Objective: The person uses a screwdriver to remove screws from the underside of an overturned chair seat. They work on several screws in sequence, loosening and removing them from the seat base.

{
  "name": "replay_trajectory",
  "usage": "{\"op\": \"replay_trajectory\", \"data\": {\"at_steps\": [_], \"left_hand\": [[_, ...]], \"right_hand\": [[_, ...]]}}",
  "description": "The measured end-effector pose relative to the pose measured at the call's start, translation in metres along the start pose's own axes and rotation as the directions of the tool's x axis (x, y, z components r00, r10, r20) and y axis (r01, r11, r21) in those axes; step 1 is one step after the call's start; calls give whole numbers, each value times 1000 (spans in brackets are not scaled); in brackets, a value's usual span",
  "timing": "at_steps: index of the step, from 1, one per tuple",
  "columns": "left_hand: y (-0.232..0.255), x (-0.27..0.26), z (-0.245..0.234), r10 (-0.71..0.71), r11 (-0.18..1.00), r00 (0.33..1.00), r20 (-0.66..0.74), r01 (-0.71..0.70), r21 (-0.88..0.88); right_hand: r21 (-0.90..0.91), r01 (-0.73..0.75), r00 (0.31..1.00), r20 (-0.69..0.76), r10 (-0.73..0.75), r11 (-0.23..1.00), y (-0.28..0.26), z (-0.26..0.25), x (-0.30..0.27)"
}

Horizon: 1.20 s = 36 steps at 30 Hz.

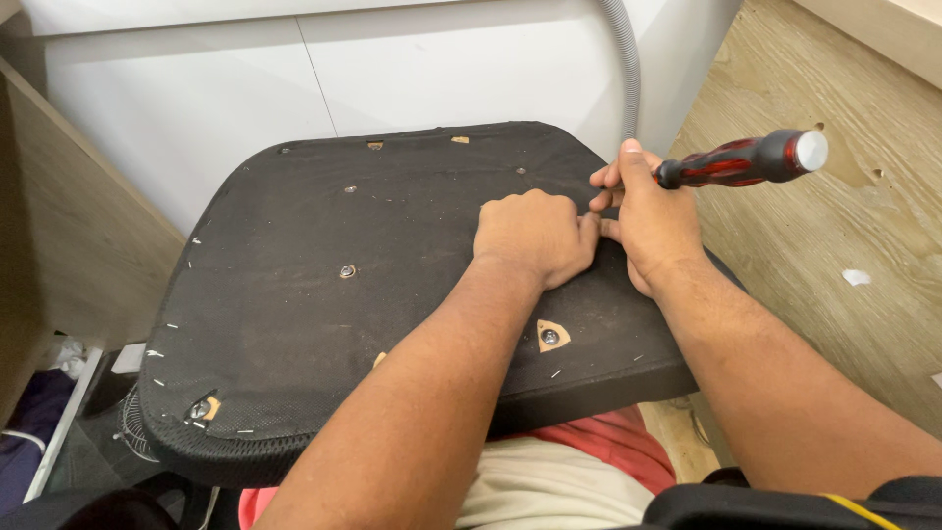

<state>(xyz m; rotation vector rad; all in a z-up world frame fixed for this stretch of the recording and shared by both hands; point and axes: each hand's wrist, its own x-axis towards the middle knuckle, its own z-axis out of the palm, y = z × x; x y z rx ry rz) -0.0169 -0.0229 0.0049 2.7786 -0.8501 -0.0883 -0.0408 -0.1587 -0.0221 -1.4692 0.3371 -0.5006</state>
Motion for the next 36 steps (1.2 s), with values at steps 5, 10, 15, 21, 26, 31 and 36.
{"op": "replay_trajectory", "data": {"at_steps": [5,10,15,21,26,31,36], "left_hand": [[-13,-3,1,123,987,991,-53,-128,-92],[-9,2,6,31,996,997,-77,-37,-78],[-8,4,8,52,998,992,-114,-57,-41],[-11,7,7,-43,968,981,-189,-6,-251],[-40,6,8,96,952,978,-187,-145,-268],[-90,-14,-9,142,955,972,-187,-184,-232],[-125,-51,-30,74,976,986,-151,-103,-194]], "right_hand": [[28,-24,999,28,24,999,-1,1,-1],[59,-44,999,20,43,997,-2,1,0],[101,-3,998,59,-3,995,0,0,0],[83,44,994,93,-51,996,3,1,0],[35,-40,992,124,35,999,-3,7,-3],[-72,-80,978,188,92,994,-12,24,-16],[-221,-65,939,315,134,973,-23,58,-39]]}}
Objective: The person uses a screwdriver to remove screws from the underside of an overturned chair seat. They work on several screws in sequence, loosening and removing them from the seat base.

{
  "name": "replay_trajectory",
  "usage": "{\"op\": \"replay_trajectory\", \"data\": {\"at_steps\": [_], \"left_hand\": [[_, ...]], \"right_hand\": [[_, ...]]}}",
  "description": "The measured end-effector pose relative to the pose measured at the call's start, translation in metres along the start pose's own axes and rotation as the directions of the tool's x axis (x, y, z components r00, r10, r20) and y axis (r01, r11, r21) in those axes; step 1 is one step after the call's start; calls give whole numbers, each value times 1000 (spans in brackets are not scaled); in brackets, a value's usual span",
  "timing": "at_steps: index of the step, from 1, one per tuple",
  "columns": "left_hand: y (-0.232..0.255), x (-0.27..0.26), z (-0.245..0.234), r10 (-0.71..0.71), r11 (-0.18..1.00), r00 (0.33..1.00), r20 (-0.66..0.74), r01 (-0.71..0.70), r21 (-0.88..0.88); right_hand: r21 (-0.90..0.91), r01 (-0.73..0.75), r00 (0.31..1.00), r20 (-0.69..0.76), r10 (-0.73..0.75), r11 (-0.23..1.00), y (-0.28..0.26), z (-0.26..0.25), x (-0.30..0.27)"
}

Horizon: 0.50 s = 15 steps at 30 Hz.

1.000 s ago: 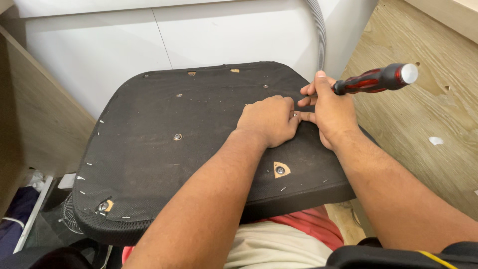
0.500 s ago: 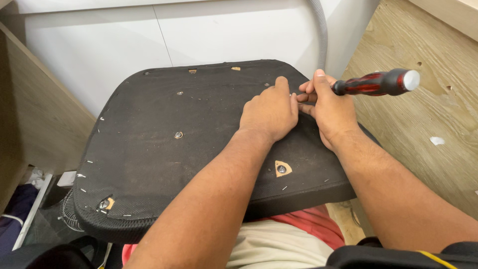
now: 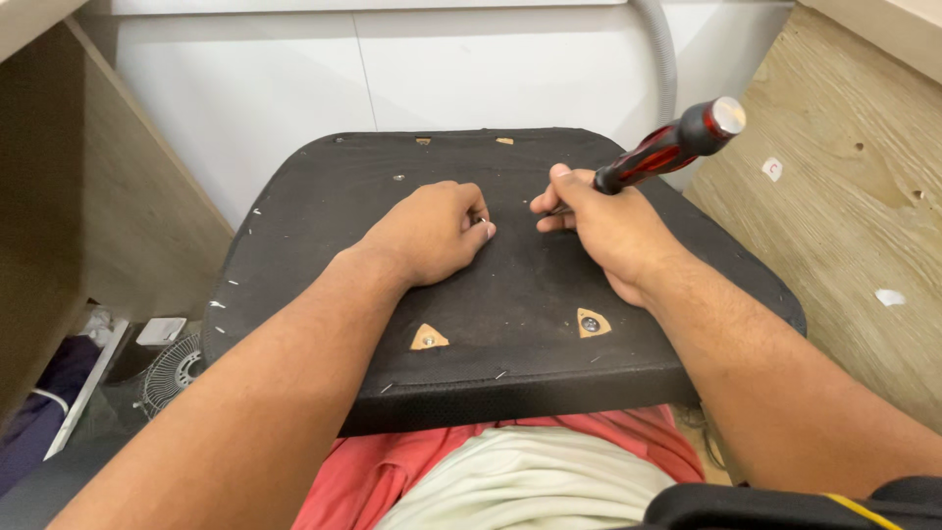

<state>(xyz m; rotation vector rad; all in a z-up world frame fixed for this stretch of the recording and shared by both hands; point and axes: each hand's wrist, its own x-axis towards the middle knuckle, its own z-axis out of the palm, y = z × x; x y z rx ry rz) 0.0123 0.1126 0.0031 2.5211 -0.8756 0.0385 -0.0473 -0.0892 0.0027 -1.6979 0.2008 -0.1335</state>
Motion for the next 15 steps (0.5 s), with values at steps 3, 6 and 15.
{"op": "replay_trajectory", "data": {"at_steps": [3,6,15], "left_hand": [[-6,-18,-8,0,999,1000,10,0,-37],[-15,-34,-16,-11,998,1000,1,11,-56],[-35,-43,-22,-177,984,979,-102,172,-53]], "right_hand": [[-35,37,988,152,-32,999,-10,22,-6],[-49,41,960,278,-26,998,-17,39,-6],[79,29,910,411,-59,996,-21,70,3]]}}
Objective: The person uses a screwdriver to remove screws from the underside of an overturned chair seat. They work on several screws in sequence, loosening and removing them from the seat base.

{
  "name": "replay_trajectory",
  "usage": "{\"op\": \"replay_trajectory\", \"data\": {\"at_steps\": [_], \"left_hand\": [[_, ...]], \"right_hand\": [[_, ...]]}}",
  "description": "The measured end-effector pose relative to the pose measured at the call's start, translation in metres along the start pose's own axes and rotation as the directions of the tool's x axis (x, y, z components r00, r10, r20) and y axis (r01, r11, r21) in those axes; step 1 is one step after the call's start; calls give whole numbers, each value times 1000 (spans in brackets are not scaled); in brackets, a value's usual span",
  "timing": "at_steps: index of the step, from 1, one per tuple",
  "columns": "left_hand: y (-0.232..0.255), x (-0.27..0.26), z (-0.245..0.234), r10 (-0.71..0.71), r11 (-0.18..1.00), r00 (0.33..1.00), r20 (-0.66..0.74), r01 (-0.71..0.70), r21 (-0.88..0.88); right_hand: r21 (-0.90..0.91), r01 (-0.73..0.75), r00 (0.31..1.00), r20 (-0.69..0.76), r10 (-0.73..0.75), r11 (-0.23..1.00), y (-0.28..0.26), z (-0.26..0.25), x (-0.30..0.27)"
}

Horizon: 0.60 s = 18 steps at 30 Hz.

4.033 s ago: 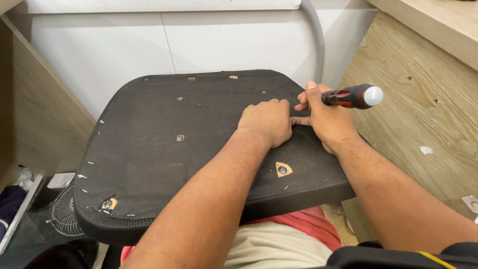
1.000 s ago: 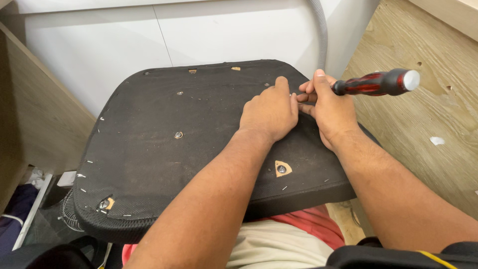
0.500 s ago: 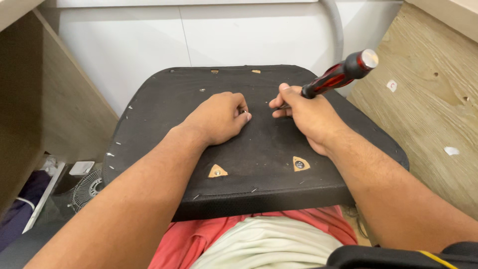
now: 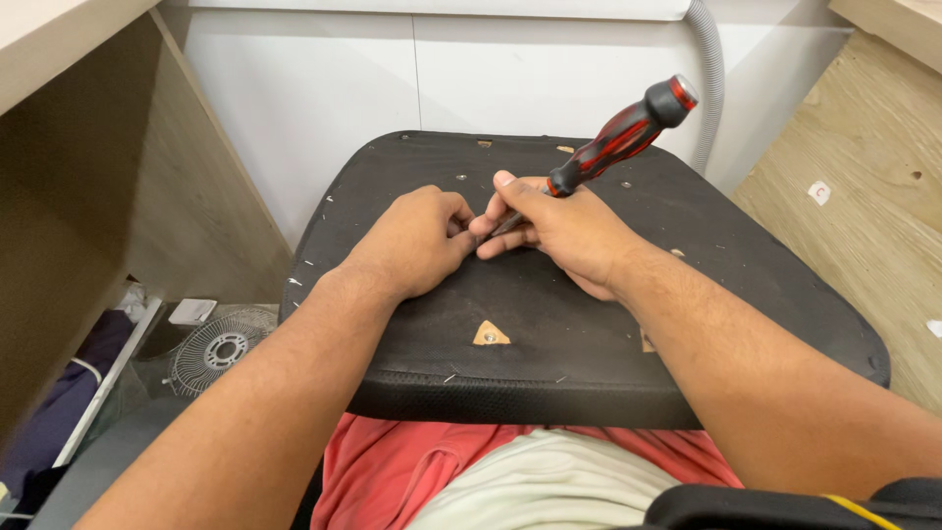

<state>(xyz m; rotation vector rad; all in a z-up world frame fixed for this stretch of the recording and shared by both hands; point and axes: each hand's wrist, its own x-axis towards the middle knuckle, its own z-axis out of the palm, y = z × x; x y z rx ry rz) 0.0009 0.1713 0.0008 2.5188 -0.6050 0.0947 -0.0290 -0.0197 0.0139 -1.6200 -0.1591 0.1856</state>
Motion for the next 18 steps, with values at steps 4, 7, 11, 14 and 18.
{"op": "replay_trajectory", "data": {"at_steps": [4,7,11,14,18], "left_hand": [[1,-4,-1,43,998,998,-49,-46,-50],[2,-4,2,1,1000,997,-77,-3,-29],[-1,-2,4,15,998,990,-141,-7,56],[-3,-3,4,28,994,990,-135,-13,110],[-1,-7,-1,101,990,990,-101,-89,109]], "right_hand": [[-12,-9,999,-42,8,1000,-5,7,11],[-39,-25,999,-48,23,999,-8,8,19],[-37,-37,996,-77,34,999,-9,13,35],[-71,-7,992,-124,-2,997,-6,17,41],[-282,74,951,-270,-154,956,-6,20,44]]}}
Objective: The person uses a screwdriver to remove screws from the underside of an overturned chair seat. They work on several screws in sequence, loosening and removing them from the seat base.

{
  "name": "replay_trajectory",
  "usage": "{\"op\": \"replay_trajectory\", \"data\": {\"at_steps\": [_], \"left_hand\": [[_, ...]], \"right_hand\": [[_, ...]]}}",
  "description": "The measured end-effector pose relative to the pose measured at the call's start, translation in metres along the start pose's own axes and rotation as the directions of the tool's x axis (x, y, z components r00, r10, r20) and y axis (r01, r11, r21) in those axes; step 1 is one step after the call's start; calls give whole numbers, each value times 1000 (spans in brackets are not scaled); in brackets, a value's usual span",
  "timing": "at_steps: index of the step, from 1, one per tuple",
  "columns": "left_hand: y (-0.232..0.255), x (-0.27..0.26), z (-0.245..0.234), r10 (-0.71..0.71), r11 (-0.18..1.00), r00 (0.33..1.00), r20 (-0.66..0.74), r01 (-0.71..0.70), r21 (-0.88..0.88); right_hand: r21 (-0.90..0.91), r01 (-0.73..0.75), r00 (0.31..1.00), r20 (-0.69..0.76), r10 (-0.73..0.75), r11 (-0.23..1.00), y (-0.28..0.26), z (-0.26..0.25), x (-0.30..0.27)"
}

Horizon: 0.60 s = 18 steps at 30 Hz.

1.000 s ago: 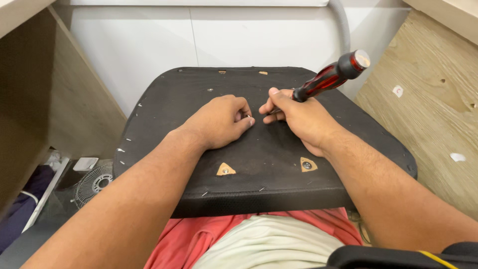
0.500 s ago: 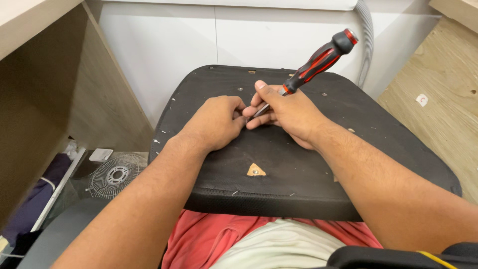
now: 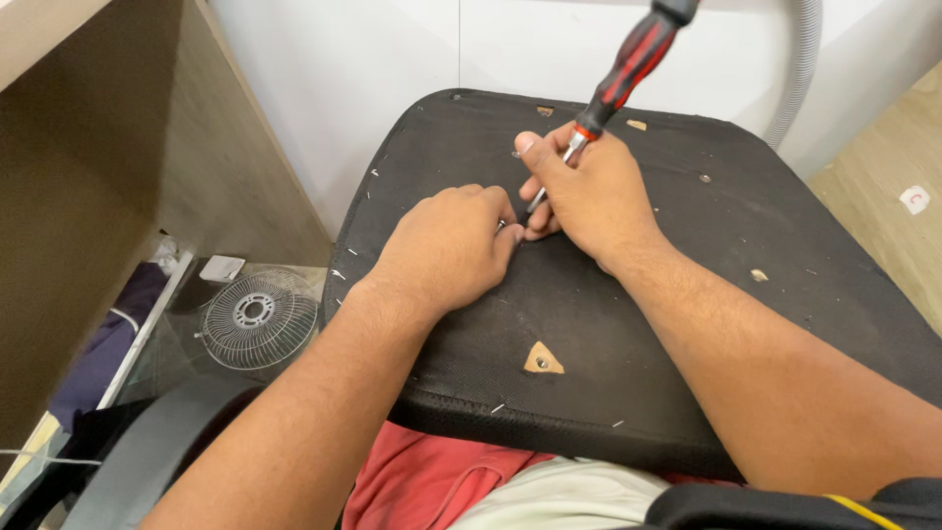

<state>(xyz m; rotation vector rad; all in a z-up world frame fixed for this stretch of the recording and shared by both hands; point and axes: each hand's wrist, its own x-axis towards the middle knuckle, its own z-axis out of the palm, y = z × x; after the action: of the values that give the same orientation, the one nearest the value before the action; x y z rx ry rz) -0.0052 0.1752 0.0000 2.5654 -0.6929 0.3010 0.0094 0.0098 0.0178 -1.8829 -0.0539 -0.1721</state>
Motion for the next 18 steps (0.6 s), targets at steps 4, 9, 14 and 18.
{"op": "replay_trajectory", "data": {"at_steps": [4,9,14,18], "left_hand": [[5,-6,-3,22,996,1000,21,-20,-82],[-2,-3,-2,-58,990,998,5,59,-127],[-21,5,-5,-90,954,996,27,94,-286],[-29,3,-6,-103,936,993,57,116,-331]], "right_hand": [[-64,16,998,-52,-20,998,0,2,3],[-60,60,998,13,-59,996,17,8,11],[276,59,981,161,-106,959,34,2,25],[284,63,982,152,-109,957,34,-2,21]]}}
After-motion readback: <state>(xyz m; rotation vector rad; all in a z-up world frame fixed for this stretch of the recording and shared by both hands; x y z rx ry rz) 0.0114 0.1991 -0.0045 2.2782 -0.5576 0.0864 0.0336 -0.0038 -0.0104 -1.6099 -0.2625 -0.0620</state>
